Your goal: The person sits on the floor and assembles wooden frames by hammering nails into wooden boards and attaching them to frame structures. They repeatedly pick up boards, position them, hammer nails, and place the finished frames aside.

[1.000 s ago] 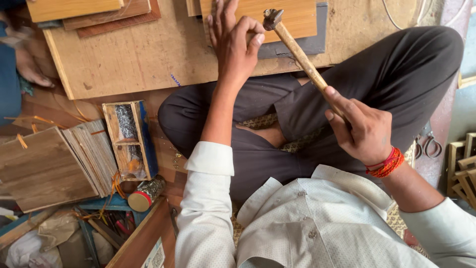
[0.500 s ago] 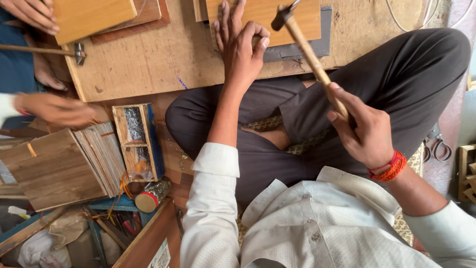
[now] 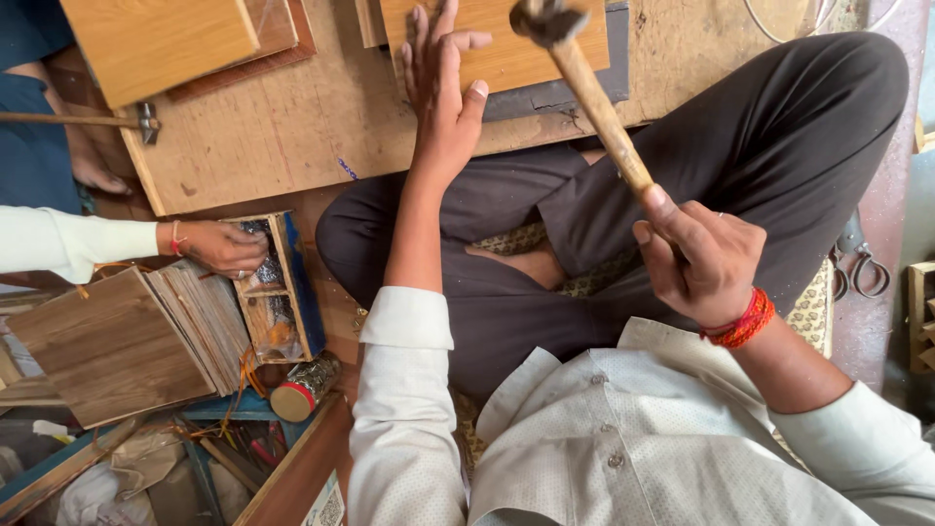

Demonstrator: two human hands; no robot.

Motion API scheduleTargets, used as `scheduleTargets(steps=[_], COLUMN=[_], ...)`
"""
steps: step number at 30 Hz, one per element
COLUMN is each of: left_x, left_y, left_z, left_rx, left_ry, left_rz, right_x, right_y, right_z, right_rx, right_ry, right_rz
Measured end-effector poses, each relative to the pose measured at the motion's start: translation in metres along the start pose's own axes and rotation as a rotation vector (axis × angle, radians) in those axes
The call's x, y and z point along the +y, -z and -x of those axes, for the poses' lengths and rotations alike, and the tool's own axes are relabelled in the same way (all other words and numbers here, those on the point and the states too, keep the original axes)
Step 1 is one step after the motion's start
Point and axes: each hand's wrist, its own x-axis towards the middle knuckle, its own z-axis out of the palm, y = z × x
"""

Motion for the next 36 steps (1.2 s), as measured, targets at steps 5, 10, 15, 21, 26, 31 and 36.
scheduleTargets(steps=[5, 10, 15, 21, 26, 31, 36], left_x=[0.006, 0.009, 0.008, 0.011, 0.011, 0.01, 0.014], left_y=[0.0, -0.003, -0.004, -0.009, -0.012, -0.012, -0.011], left_z=[0.002, 0.007, 0.007, 0.006, 0.009, 0.008, 0.01], left_rx=[0.03, 0.059, 0.09, 0.097, 0.136, 0.111, 0.134], left_ry=[-0.035, -0.048, -0.067, -0.04, -0.052, -0.042, -0.059], left_rz=[-0.023, -0.045, -0.061, -0.058, -0.092, -0.063, -0.058], right_x=[0.002, -0.008, -0.003, -0.009, -0.004, -0.005, 0.0], right_y=[0.0, 0.016, 0.025, 0.028, 0.024, 0.02, 0.013], right_z=[-0.013, -0.018, -0.03, -0.032, -0.034, -0.025, -0.021], right_rx=[-0.18, -0.044, -0.326, -0.208, -0.327, -0.119, -0.319], right_ry=[0.019, 0.062, 0.007, 0.068, 0.046, 0.145, -0.008], right_rz=[0.223, -0.015, 0.295, 0.231, 0.35, 0.165, 0.294])
